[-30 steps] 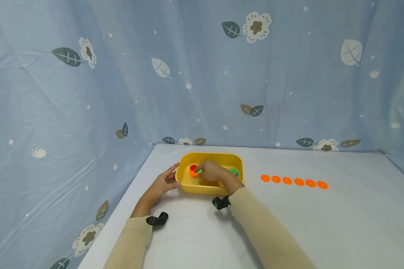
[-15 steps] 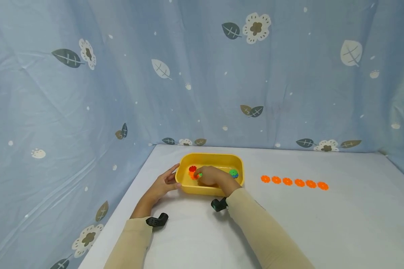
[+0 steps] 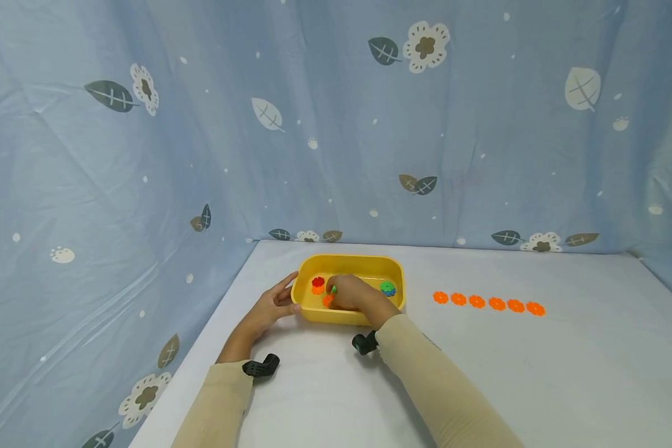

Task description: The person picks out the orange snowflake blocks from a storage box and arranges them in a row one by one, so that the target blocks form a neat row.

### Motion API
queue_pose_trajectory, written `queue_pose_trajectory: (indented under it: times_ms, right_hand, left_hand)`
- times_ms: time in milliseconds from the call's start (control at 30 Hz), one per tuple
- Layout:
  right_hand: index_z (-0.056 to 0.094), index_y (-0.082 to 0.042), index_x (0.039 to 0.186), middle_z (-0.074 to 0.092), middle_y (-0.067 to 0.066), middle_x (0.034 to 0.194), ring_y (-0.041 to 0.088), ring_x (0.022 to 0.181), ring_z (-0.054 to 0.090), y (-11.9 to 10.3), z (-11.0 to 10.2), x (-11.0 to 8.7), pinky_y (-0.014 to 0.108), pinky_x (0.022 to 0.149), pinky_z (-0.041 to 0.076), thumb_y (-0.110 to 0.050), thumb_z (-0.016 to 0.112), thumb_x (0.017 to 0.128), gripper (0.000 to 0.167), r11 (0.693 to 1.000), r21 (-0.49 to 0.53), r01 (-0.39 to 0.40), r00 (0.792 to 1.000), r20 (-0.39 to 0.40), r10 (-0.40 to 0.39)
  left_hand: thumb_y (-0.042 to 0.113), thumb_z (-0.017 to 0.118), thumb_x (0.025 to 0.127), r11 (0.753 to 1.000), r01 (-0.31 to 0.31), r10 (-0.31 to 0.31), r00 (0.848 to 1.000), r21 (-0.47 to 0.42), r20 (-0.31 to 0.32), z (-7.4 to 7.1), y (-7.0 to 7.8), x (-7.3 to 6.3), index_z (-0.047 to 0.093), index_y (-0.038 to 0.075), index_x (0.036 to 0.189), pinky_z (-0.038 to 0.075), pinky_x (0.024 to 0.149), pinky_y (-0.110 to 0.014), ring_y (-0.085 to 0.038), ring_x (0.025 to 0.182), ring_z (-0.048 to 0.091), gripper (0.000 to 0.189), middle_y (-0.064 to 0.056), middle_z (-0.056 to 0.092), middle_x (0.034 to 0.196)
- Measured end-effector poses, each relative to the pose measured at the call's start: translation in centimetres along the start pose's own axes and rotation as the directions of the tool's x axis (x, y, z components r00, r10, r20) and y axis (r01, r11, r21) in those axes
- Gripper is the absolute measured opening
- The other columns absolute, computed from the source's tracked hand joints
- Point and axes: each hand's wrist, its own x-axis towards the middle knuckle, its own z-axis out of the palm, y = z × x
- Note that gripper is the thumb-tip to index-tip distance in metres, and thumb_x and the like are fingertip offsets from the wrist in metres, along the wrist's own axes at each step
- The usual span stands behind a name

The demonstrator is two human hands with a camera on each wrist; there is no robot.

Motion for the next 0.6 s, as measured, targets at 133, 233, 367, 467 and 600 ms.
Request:
queue_pose_trajectory:
  times_ms: [133, 233, 367, 467, 600]
  right_hand:
    - [0.068, -0.014, 0.109, 0.064, 0.0, 0.106, 0.02, 0.096, 0.053, 0.0, 0.1, -0.1, 0.036, 0.097, 0.044, -0.018, 0.071, 0.088, 0.022, 1.0, 0.011, -0.014, 1.0, 0.005, 0.014]
    - [0.067, -0.015, 0.107, 0.063, -0.001, 0.104, 0.019, 0.093, 0.052, -0.1, 0.1, -0.2, 0.035, 0.094, 0.045, -0.016, 0.072, 0.087, 0.02, 0.999, 0.034, -0.026, 1.0, 0.002, 0.026]
    - [0.064, -0.015, 0.106, 0.062, -0.001, 0.102, 0.02, 0.092, 0.053, -0.2, 0.1, -0.3, 0.034, 0.09, 0.046, -0.014, 0.072, 0.087, 0.021, 0.998, 0.055, -0.039, 0.999, -0.001, 0.04]
    - [0.062, -0.016, 0.105, 0.061, -0.001, 0.1, 0.02, 0.092, 0.053, -0.2, 0.1, -0.4, 0.034, 0.088, 0.046, -0.015, 0.072, 0.087, 0.021, 0.997, 0.059, -0.045, 0.999, -0.001, 0.045]
    - [0.063, -0.017, 0.104, 0.061, -0.002, 0.1, 0.019, 0.091, 0.053, -0.1, 0.1, -0.3, 0.034, 0.087, 0.046, -0.015, 0.071, 0.087, 0.018, 0.998, 0.055, -0.03, 1.0, -0.005, 0.03]
  left_hand:
    - [0.006, 0.068, 0.091, 1.0, 0.01, -0.01, 1.0, 0.002, 0.011, 0.1, 1.0, -0.4, 0.019, 0.018, 0.157, 0.035, 0.107, -0.045, -0.035, 0.135, 0.04, 0.082, -0.02, 0.035, 0.151]
    - [0.007, 0.068, 0.091, 1.0, 0.011, -0.011, 1.0, 0.012, 0.012, 0.3, 2.1, -0.9, 0.02, 0.015, 0.157, 0.035, 0.107, -0.046, -0.036, 0.134, 0.041, 0.081, -0.022, 0.035, 0.15]
    - [0.006, 0.068, 0.092, 1.0, 0.0, 0.0, 1.0, -0.001, 0.016, 0.5, 2.8, -1.3, 0.02, 0.014, 0.157, 0.035, 0.107, -0.046, -0.036, 0.134, 0.04, 0.081, -0.022, 0.035, 0.15]
    - [0.005, 0.068, 0.091, 1.0, -0.002, 0.002, 1.0, -0.011, 0.016, 0.5, 2.8, -1.3, 0.02, 0.015, 0.157, 0.035, 0.107, -0.046, -0.035, 0.134, 0.04, 0.081, -0.021, 0.035, 0.15]
    - [0.006, 0.068, 0.091, 1.0, 0.008, -0.008, 1.0, -0.008, 0.008, 0.4, 2.6, -1.2, 0.022, 0.017, 0.156, 0.034, 0.108, -0.045, -0.033, 0.135, 0.04, 0.081, -0.02, 0.036, 0.151]
